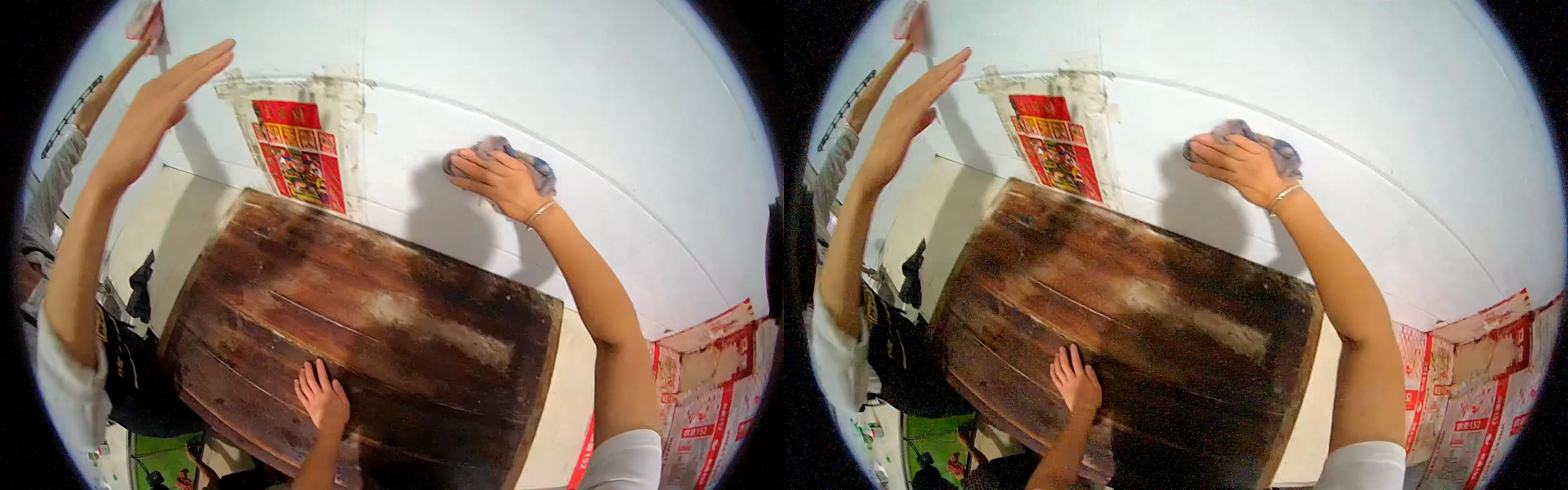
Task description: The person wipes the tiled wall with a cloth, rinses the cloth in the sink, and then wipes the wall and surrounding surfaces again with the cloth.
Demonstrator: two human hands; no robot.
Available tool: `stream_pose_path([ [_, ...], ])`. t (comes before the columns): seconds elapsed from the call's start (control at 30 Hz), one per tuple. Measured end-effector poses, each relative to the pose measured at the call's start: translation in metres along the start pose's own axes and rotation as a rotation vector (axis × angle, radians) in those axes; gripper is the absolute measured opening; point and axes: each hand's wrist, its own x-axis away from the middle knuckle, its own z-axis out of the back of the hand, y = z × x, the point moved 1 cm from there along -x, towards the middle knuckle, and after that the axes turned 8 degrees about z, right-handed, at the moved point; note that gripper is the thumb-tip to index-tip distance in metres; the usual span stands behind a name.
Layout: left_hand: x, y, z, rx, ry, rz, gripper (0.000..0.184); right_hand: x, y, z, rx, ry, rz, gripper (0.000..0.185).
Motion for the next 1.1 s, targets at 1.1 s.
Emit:
stream_pose_path([
  [1.1, -0.001, -0.008, -0.016, 0.031, -0.113, -0.016, 0.047, -0.043, -0.196, -0.241, -0.186, -0.052, -0.236, 0.061],
])
